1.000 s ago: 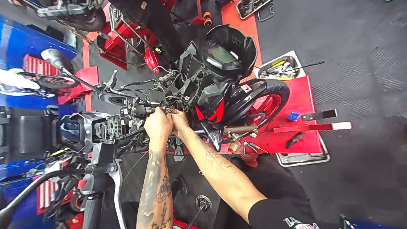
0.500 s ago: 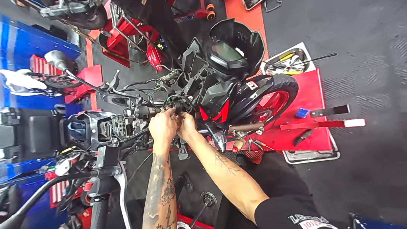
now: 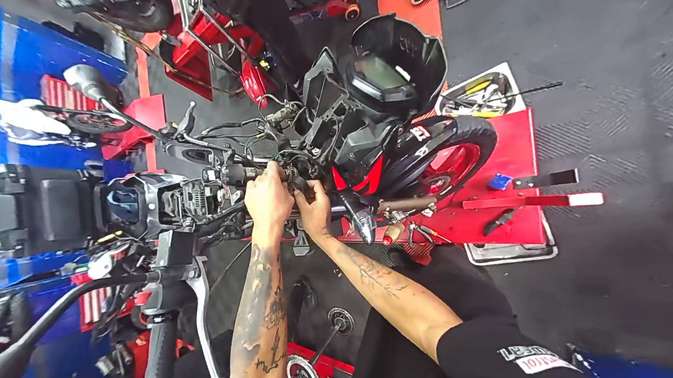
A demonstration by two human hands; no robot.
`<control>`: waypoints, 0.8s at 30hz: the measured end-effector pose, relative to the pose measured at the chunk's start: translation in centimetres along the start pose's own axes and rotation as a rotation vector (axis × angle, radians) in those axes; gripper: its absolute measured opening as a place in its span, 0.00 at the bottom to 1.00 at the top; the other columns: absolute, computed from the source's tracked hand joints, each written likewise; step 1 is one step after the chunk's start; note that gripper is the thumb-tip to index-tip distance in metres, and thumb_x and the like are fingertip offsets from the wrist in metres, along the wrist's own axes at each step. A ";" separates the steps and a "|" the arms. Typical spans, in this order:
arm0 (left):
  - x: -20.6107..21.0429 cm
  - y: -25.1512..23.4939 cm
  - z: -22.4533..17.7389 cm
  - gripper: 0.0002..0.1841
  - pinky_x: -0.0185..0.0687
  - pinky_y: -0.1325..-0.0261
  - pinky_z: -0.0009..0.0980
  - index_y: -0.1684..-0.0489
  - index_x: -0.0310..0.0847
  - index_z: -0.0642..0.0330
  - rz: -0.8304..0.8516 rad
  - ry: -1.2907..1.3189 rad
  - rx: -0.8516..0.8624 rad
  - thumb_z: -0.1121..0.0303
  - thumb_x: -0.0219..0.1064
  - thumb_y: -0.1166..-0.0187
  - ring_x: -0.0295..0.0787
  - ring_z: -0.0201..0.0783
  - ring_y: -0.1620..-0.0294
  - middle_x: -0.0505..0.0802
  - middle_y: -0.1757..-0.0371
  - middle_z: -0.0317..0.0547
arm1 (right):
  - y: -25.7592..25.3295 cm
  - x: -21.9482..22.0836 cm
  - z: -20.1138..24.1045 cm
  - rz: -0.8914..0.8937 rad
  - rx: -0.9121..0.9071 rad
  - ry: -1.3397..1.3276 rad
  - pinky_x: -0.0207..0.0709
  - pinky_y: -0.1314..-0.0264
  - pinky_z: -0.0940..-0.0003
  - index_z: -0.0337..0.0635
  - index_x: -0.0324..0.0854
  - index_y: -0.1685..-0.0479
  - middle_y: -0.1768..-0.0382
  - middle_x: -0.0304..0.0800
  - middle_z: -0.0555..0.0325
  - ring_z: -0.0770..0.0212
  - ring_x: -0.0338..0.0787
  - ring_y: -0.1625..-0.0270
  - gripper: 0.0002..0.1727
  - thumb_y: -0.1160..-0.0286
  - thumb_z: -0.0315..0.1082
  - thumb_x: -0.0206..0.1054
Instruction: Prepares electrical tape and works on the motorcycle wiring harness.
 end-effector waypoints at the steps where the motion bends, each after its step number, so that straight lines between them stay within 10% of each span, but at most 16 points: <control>1: 0.2 0.1 0.1 0.17 0.79 0.36 0.60 0.37 0.82 0.54 -0.002 -0.011 -0.007 0.68 0.67 0.24 0.92 0.58 0.42 0.95 0.50 0.54 | 0.1 -0.4 0.0 0.047 -0.031 0.158 0.87 0.45 0.61 0.38 0.86 0.45 0.58 0.93 0.52 0.61 0.93 0.55 0.14 0.25 0.34 0.71; 9: -0.4 0.1 0.5 0.18 0.78 0.36 0.66 0.34 0.84 0.52 0.024 0.094 -0.090 0.67 0.68 0.22 0.91 0.61 0.43 0.96 0.51 0.55 | -0.6 1.8 1.1 0.297 -0.034 0.502 0.79 0.29 0.51 0.39 0.88 0.37 0.40 0.89 0.43 0.47 0.88 0.35 0.19 0.18 0.40 0.65; 18: -0.9 0.0 0.3 0.20 0.74 0.28 0.60 0.31 0.81 0.56 -0.018 0.113 -0.085 0.69 0.66 0.22 0.92 0.57 0.43 0.96 0.52 0.53 | -2.8 2.7 1.1 0.519 0.138 0.295 0.76 0.42 0.55 0.33 0.85 0.63 0.55 0.84 0.45 0.54 0.84 0.48 0.19 0.11 0.37 0.53; 22: -0.6 0.1 0.5 0.19 0.75 0.29 0.59 0.31 0.79 0.56 0.000 0.113 -0.102 0.69 0.66 0.22 0.92 0.56 0.41 0.96 0.51 0.52 | -3.4 3.6 0.5 0.552 0.104 0.335 0.74 0.27 0.51 0.29 0.86 0.52 0.37 0.82 0.35 0.46 0.82 0.32 0.19 0.12 0.36 0.54; 24: -0.6 0.1 0.3 0.20 0.74 0.28 0.60 0.31 0.78 0.56 0.031 0.102 -0.113 0.68 0.66 0.21 0.91 0.56 0.41 0.96 0.50 0.53 | -3.7 3.6 0.2 0.536 0.165 0.198 0.81 0.41 0.61 0.28 0.84 0.51 0.44 0.84 0.42 0.57 0.86 0.45 0.14 0.14 0.31 0.56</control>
Point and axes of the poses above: each hand's wrist, its own y-axis away from the middle knuckle, its own x-axis out of the palm, z = x × y, the point moved 8 cm from there along -y, towards the middle knuckle
